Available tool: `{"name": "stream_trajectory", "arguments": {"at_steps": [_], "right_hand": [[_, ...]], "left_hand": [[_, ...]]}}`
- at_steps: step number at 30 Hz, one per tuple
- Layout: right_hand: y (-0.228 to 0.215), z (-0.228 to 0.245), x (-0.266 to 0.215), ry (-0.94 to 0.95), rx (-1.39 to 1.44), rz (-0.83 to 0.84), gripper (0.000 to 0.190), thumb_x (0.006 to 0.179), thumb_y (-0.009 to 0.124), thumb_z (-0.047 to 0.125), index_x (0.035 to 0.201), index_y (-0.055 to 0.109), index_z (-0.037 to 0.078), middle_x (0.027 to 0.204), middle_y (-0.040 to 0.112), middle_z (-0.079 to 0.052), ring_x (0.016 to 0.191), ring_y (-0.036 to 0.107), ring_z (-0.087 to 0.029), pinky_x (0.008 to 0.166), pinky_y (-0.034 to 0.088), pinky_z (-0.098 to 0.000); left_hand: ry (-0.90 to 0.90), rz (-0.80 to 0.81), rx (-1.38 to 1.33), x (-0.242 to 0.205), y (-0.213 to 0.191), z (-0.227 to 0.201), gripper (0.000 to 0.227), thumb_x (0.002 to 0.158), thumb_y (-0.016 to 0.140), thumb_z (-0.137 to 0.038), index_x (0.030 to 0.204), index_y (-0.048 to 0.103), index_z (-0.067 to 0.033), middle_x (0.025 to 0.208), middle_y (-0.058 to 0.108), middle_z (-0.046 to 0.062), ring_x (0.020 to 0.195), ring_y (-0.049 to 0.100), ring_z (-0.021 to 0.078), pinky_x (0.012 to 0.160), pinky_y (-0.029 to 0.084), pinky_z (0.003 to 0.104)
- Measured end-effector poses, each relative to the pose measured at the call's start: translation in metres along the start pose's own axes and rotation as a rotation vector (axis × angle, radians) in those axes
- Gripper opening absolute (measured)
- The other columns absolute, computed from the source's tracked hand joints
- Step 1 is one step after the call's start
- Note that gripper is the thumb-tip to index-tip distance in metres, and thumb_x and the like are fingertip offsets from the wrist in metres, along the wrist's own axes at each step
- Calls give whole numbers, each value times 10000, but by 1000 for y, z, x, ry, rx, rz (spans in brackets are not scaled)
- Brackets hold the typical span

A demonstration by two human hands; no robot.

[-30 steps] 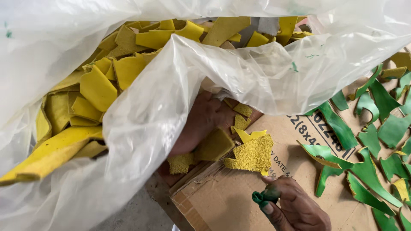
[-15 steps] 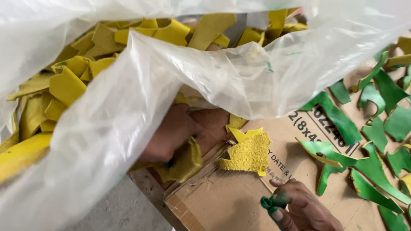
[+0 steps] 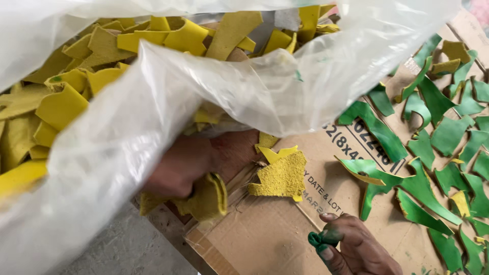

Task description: The person repeatedly picks yellow foam pieces from a plastic bag, applies green paint to their edges using a small brush, and places them on a cardboard surface. The process is repeated for multiple pieces throughout the clip.

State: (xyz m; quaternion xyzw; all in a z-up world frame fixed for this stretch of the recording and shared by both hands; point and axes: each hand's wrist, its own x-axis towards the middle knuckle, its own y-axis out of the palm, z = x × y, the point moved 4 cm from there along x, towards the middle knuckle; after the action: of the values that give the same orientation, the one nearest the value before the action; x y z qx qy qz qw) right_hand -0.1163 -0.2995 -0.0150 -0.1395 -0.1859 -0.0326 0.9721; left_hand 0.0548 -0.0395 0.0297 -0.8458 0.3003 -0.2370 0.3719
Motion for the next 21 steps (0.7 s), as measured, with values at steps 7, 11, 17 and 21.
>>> {"name": "stream_trajectory", "arguments": {"at_steps": [7,11,17,21], "right_hand": [[-23,-23,-25,3,21,-30,183,865,760,-3,1028,699,-63,960,740,-167,1073,725,-264,940,587,-350],[-30,-29,-29,60,71,-69,187,855,762,12,1005,702,-81,980,746,-210,1047,722,-282,865,594,-352],[-14,-16,-14,18,-42,-117,169,844,779,39,959,707,-62,914,743,-170,1025,740,-265,947,591,-381],[-7,-12,-2,3,58,-52,169,851,786,25,959,706,-77,896,734,-164,998,732,-266,941,575,-380]], "left_hand": [[266,188,-397,14,-20,-40,250,802,788,-193,1025,718,-106,1045,714,150,981,708,306,841,558,412],[84,177,-157,27,21,-71,266,775,779,-129,1027,706,-86,964,727,164,915,719,327,809,550,438],[98,27,3,35,31,-68,429,700,778,-32,1091,603,6,1050,666,231,1024,652,411,857,508,503],[276,-145,-20,47,26,-61,932,458,795,-48,1335,526,117,1196,611,315,1118,590,474,954,474,511]]}}
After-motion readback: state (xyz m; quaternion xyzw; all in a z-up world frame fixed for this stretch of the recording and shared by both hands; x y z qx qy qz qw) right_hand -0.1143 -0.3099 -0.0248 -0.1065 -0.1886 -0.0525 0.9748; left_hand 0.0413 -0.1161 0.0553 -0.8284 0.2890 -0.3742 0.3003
